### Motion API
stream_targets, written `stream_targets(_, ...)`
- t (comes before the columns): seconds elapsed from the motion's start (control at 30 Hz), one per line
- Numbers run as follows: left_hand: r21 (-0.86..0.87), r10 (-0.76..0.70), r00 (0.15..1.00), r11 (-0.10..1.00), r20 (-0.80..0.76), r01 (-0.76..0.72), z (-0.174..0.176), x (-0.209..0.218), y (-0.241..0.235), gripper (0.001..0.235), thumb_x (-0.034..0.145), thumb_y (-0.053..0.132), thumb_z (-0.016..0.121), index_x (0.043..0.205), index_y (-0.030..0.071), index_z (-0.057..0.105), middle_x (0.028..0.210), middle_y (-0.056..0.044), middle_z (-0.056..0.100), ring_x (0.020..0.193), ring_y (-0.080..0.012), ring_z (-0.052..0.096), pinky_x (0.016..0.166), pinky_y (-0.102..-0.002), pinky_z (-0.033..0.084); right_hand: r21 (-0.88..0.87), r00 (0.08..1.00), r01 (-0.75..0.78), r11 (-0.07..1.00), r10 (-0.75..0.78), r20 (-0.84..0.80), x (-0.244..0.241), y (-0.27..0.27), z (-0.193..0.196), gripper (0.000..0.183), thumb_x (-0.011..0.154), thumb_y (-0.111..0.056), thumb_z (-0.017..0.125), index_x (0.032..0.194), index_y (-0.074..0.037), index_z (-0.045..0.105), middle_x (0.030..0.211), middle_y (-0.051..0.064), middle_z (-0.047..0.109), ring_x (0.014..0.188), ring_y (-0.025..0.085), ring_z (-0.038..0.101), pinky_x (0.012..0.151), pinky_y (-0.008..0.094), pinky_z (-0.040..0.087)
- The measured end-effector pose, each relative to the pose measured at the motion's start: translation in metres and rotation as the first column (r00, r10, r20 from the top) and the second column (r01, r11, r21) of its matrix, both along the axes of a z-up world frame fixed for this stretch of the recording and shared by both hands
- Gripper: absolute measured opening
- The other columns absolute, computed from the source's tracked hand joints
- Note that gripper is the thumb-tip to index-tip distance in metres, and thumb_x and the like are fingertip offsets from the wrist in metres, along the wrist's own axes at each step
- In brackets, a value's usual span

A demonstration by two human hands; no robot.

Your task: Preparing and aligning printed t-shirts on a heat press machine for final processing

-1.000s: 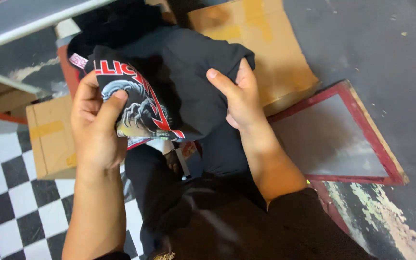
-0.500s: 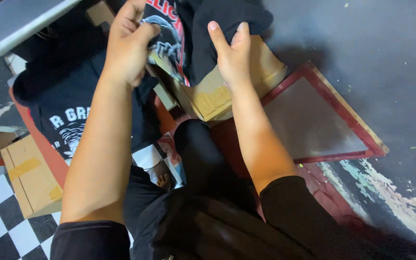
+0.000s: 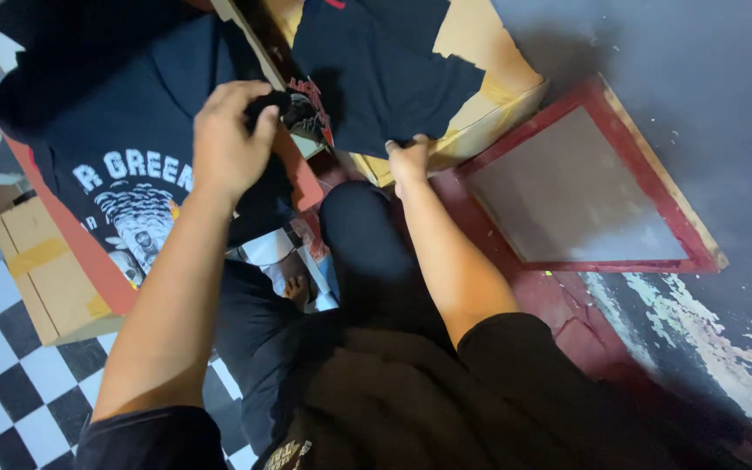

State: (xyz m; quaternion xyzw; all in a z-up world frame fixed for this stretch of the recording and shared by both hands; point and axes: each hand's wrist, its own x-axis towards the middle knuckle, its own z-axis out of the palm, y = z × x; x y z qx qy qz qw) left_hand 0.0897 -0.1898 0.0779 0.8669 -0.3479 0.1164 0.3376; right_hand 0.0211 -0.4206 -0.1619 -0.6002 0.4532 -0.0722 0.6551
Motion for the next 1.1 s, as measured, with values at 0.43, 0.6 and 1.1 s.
stream_targets(0.43, 0.072, 0.461, 0.881, 0.88, 0.105, -0.469, -0.047, -0.068, 0.196, 0.021, 0.101, 0.01, 0.081, 0.119, 0.004, 0.074, 0.121, -0.024, 0.065, 0.113, -0.049, 0.061, 0.096, -0.057, 0.047, -0.498, 0.807, 0.018, 0.867, 0.282, 0.519, -0.017, 0.123, 0.142, 0.014, 0.089, -0.012, 0.072, 0.1, -0.02, 0.074, 0.093, 0.002, 0.072, 0.083, 0.024, 0.07, 0.07, 0.031, 0.056)
stream_targets(0.6, 0.028, 0.683, 0.711, 0.724, -0.166, -0.689, -0.091, -0.104, 0.23, 0.036, 0.1, 0.014, 0.079, 0.131, 0.001, 0.067, 0.103, -0.026, 0.06, 0.09, -0.0472, 0.06, 0.079, -0.053, 0.049, -0.654, 0.64, -0.52, 0.55, 0.757, 0.128, -0.022, 0.159, 0.162, 0.031, 0.086, -0.033, 0.078, 0.113, -0.019, 0.071, 0.093, 0.005, 0.074, 0.078, 0.024, 0.076, 0.064, 0.034, 0.063)
stream_targets(1.1, -0.066, 0.736, 0.673, 0.67, -0.071, -0.739, -0.085, -0.126, 0.208, 0.015, 0.092, 0.019, 0.083, 0.099, 0.01, 0.073, 0.083, -0.008, 0.054, 0.08, -0.0368, 0.062, 0.073, -0.044, 0.052, -0.882, 0.728, -0.351, 0.314, 0.684, -0.046, -0.025, 0.158, 0.162, 0.031, 0.085, -0.03, 0.084, 0.105, -0.019, 0.062, 0.089, -0.001, 0.051, 0.083, 0.027, 0.065, 0.074, 0.04, 0.055)
